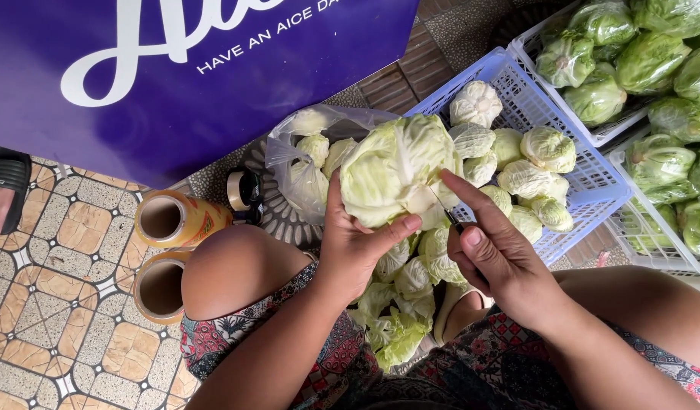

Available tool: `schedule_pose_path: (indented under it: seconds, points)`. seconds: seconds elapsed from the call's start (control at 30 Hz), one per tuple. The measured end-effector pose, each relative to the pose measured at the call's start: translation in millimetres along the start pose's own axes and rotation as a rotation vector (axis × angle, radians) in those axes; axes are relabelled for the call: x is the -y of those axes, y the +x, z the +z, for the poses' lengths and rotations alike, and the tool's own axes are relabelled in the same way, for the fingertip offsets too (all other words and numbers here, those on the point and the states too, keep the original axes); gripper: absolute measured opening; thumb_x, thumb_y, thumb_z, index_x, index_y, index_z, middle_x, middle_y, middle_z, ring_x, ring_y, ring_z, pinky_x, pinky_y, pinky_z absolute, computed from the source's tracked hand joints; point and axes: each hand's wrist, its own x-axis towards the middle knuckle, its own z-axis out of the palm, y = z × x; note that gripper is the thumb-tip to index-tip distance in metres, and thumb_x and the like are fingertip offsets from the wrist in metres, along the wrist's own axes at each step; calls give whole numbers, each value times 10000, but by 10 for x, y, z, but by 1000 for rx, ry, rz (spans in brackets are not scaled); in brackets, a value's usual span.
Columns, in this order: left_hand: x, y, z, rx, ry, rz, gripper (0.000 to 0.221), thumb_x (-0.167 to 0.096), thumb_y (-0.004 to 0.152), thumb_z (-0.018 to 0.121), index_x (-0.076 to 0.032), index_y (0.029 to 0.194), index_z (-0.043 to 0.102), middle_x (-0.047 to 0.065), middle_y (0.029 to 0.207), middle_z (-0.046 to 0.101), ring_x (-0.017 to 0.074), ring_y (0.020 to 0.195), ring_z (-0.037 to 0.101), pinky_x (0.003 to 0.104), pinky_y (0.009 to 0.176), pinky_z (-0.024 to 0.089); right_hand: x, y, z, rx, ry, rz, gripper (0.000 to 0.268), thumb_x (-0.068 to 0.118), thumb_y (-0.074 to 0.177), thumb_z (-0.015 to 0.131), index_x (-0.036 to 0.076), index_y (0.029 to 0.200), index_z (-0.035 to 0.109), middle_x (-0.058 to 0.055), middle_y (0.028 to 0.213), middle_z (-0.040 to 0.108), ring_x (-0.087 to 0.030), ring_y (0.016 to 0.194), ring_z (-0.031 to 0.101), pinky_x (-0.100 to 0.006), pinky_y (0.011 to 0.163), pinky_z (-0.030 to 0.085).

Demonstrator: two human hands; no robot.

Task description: The person is peeling the outer leaves off cabbages and trimming the stems using a knife.

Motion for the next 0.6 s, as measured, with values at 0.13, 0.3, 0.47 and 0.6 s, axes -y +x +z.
schedule_pose_path:
  seconds: [0.13,0.3,0.47,0.6]
  points:
    - [-33,-6,51,25,67,101,743,49,806,811,-101,1416,414,173,1420,551,287,1314,563,456,1135,505,11,1,5,0,-7,-3,682,381,1037,415,131,1643,229,24,609,330,-97,446,317,-224,416,306]
    - [-13,-12,21,5,123,136,773,28,794,827,-104,1424,400,169,1419,540,277,1316,552,444,1140,499,26,6,1,19,-26,20,685,394,1035,407,148,1648,226,35,585,322,-95,445,314,-227,437,310]
    - [8,-37,15,12,102,188,822,69,807,810,-135,1467,365,179,1474,490,279,1359,503,470,1171,468,-8,7,42,-22,-60,22,669,398,1031,408,143,1635,277,50,580,301,-85,451,306,-223,419,305]
    - [-36,-50,64,13,201,261,767,-9,840,822,-134,1448,372,160,1461,496,273,1365,503,436,1179,471,-45,22,76,-47,-32,-7,621,326,1052,417,121,1627,310,67,631,241,-65,491,253,-228,465,217]
